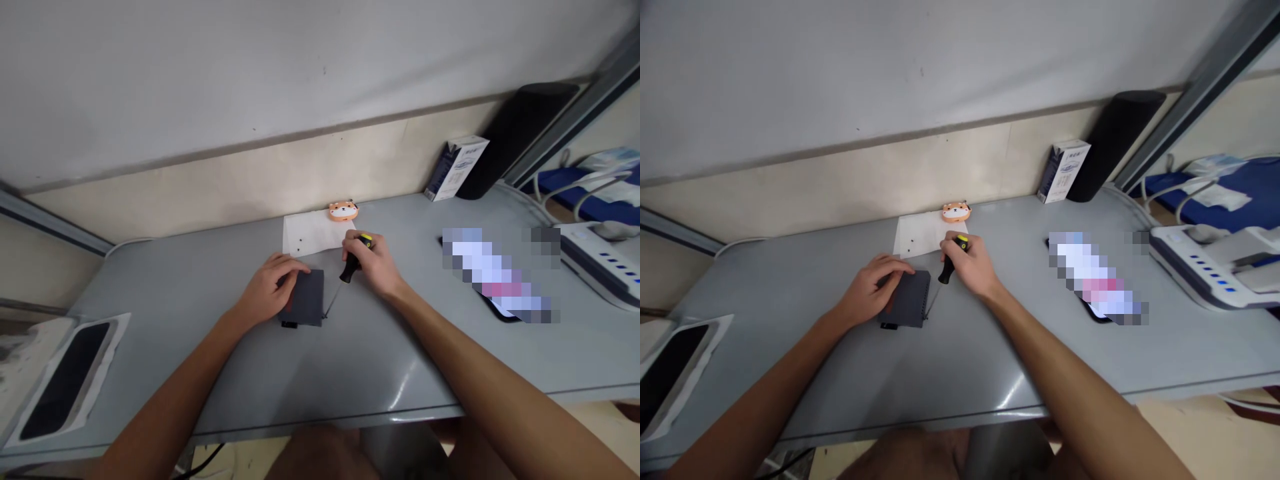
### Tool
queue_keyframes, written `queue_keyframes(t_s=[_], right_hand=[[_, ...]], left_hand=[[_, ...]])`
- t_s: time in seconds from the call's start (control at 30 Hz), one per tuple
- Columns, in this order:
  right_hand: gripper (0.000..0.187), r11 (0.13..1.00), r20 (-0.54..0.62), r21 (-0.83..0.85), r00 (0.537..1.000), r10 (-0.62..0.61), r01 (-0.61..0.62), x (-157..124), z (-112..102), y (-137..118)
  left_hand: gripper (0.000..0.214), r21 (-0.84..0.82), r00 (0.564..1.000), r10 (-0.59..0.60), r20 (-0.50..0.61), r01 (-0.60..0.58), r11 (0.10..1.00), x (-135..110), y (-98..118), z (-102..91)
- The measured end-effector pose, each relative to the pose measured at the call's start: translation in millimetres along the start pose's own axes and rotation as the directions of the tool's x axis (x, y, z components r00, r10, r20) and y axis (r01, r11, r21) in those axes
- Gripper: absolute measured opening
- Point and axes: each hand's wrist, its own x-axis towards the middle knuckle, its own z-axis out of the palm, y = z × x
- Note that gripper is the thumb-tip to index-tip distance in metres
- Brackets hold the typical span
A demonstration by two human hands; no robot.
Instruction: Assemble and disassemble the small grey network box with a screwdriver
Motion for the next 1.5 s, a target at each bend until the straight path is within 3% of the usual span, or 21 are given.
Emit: queue_keyframes(t_s=[0.13, 0.37, 0.47, 0.6, 0.77, 0.93, 1.13, 1.33, 1.5], right_hand=[[0.029, 1.000, -0.026, 0.024, 1.000, 0.015, -0.015, 2.4, -2.7, 1.4], [0.028, 0.960, -0.289, 0.270, 0.946, 0.148, -0.068, 14.0, -10.1, 9.2], [0.026, 0.939, -0.320, 0.329, 0.924, 0.209, -0.099, 16.1, -9.1, 10.6], [0.024, 0.924, -0.319, 0.365, 0.917, 0.237, -0.112, 16.8, -7.1, 12.4], [0.023, 0.902, -0.348, 0.421, 0.902, 0.255, -0.093, 20.0, -8.5, 15.1], [0.023, 0.879, -0.396, 0.468, 0.868, 0.299, -0.089, 26.4, -11.4, 18.3], [0.024, 0.868, -0.402, 0.488, 0.857, 0.321, -0.096, 28.3, -11.6, 20.9], [0.022, 0.857, -0.390, 0.507, 0.861, 0.326, -0.094, 27.8, -11.7, 21.4], [0.022, 0.851, -0.387, 0.517, 0.861, 0.329, -0.093, 28.0, -12.0, 20.3]], left_hand=[[0.024, 0.042, 0.999, 0.043, -0.008, -0.043, 0.998, -0.1, 2.3, -0.9], [0.017, 0.061, 0.993, 0.114, 0.020, -0.115, 0.992, -4.5, 19.8, -1.0], [0.014, 0.051, 0.991, 0.132, 0.016, -0.132, 0.990, -5.0, 22.3, 3.7], [0.018, 0.013, 0.988, 0.134, -0.078, -0.134, 0.991, -4.0, 20.0, 8.4], [0.020, 0.017, 0.992, 0.038, -0.117, -0.036, 0.999, 1.1, 9.9, -0.3], [0.016, 0.127, 0.961, -0.217, -0.174, 0.240, 0.962, 23.0, -16.8, -12.0], [0.016, 0.171, 0.945, -0.285, -0.160, 0.311, 0.935, 43.4, -37.4, -6.3], [0.018, 0.200, 0.938, -0.310, -0.154, 0.337, 0.920, 44.4, -41.4, 1.6], [0.019, 0.176, 0.945, -0.306, -0.116, 0.323, 0.930, 42.5, -43.4, -3.4]])
